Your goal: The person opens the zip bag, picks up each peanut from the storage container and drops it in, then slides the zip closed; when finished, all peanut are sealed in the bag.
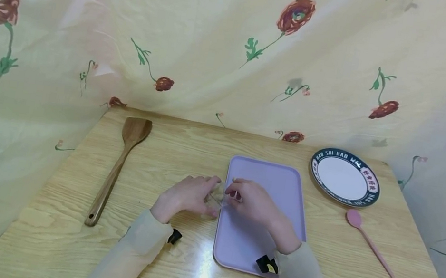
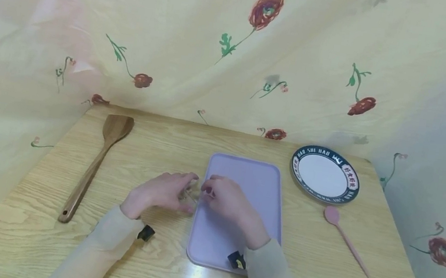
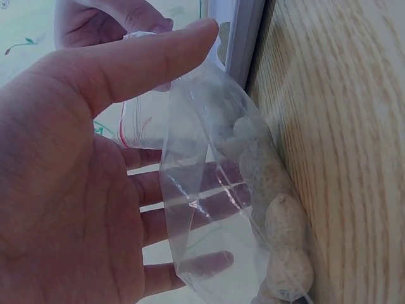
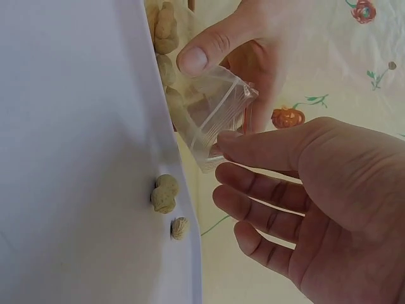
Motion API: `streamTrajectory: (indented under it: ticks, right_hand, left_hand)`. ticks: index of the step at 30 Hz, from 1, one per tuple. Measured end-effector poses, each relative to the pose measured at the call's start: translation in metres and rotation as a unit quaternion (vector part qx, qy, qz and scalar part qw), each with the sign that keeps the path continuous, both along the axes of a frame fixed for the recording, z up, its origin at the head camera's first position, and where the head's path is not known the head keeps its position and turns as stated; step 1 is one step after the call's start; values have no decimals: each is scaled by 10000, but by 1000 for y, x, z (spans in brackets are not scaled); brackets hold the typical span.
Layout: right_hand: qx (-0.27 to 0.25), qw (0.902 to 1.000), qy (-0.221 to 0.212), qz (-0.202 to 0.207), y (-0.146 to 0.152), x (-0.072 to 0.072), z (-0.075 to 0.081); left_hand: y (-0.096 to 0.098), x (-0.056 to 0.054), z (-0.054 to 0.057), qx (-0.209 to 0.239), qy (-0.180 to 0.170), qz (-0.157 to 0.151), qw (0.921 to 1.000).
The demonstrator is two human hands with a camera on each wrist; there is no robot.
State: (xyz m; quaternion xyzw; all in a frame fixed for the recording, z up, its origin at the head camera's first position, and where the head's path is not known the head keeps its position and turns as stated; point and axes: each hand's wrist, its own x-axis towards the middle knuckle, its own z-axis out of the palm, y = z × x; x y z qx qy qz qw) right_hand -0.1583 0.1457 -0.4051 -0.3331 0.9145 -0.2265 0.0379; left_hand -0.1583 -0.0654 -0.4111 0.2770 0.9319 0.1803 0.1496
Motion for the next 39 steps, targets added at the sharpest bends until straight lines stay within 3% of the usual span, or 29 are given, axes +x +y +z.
streamTrajectory:
  ticks: [25, 39]
  right_hand:
    - [-142, 9995, -241, -135, 3, -2, 0]
    - [-259, 9981, -263, -500, 16, -13, 0]
  left_hand:
    - [0, 0, -2, 11, -10, 35, 10000]
    - [0, -1, -3, 114, 0, 0, 9999]
